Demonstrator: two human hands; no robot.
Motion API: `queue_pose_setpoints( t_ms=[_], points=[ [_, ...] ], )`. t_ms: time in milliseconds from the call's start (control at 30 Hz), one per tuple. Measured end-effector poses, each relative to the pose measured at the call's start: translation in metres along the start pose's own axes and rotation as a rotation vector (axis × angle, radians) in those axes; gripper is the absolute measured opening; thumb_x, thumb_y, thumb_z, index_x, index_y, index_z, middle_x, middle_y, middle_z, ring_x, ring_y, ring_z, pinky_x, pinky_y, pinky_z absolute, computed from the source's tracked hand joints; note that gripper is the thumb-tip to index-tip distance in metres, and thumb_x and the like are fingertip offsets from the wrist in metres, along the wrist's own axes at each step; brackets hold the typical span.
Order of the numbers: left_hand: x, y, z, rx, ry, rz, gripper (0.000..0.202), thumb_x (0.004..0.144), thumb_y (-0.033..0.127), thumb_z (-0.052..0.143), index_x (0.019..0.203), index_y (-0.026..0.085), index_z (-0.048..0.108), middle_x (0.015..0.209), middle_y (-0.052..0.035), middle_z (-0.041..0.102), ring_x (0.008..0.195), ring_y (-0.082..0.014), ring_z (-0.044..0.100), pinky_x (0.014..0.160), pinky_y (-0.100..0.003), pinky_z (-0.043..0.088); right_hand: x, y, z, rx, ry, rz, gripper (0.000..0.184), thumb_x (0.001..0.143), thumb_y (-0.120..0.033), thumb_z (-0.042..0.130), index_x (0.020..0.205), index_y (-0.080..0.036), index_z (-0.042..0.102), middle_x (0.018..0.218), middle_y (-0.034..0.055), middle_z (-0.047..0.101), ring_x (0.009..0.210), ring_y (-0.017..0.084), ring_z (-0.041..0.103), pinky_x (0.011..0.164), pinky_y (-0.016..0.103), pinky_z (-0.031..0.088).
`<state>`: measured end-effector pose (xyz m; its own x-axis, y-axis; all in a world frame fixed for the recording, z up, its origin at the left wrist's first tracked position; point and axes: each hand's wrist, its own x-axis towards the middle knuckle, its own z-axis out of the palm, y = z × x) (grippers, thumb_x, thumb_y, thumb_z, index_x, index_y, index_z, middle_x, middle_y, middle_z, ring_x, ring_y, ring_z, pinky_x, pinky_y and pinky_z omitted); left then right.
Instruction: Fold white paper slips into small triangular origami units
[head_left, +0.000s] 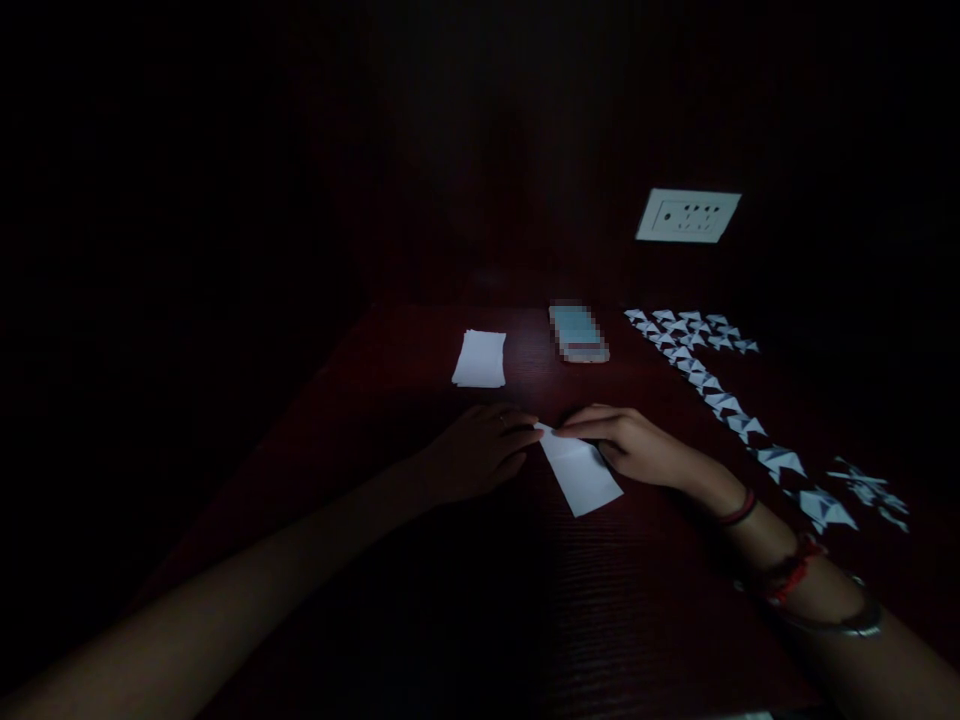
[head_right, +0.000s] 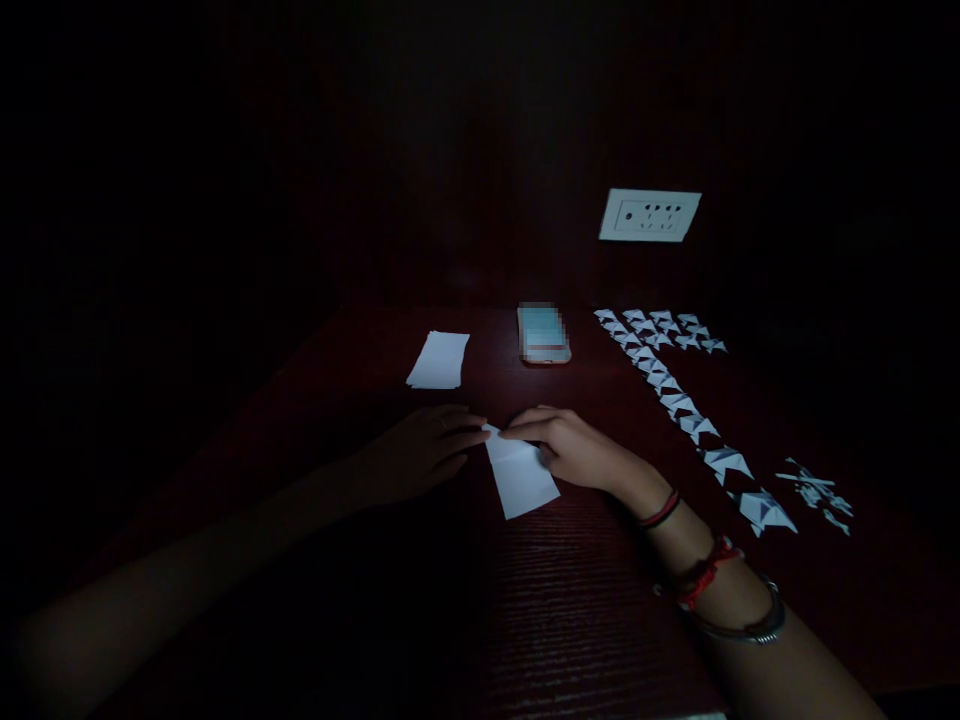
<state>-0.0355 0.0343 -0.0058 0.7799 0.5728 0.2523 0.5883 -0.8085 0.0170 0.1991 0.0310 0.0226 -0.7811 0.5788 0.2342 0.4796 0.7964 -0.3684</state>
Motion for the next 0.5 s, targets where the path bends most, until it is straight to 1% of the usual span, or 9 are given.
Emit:
queue_pose_setpoints(
  t_ms=[167, 300, 500],
  points=[
    [0.001, 0.000, 0.001, 0.010, 0.007, 0.006, 0.034, 0.085, 0.028, 0.037, 0.119, 0.026, 0.040, 0.122, 0.0014, 0.042, 0.113, -0.0204, 0.032, 0.094, -0.037, 0.027, 0.010, -0.001, 0.005, -0.184, -0.028, 0.019, 0.052, 0.067, 0.005, 0.039, 0.110, -0.021, 0.053, 0.097, 0.0052, 0.055, 0.092, 0.016, 0.048, 0.081, 0.031, 0.040],
    [0.000, 0.001, 0.000, 0.033, 0.011, 0.002, 0.034, 0.085, 0.028, 0.037, 0.119, 0.027, 0.041, 0.122, 0.0015, 0.042, 0.114, -0.0213, 0.031, 0.093, -0.038, 0.027, 0.017, -0.003, 0.009, -0.320, -0.037, 0.061, 0.046, 0.071, 0.002, 0.039, 0.108, -0.021, 0.054, 0.092, 0.0051, 0.053, 0.087, 0.015, 0.048, 0.076, 0.028, 0.041],
    [0.000, 0.002, -0.002, 0.036, 0.017, 0.005, 0.032, 0.085, 0.027, 0.036, 0.117, 0.026, 0.043, 0.120, 0.0003, 0.044, 0.112, -0.0202, 0.034, 0.092, -0.037, 0.029, 0.021, -0.008, 0.006, -0.418, -0.077, 0.117, 0.033, 0.079, -0.005, 0.038, 0.102, -0.019, 0.057, 0.089, 0.0058, 0.052, 0.080, 0.014, 0.049, 0.070, 0.026, 0.041]
  ],
)
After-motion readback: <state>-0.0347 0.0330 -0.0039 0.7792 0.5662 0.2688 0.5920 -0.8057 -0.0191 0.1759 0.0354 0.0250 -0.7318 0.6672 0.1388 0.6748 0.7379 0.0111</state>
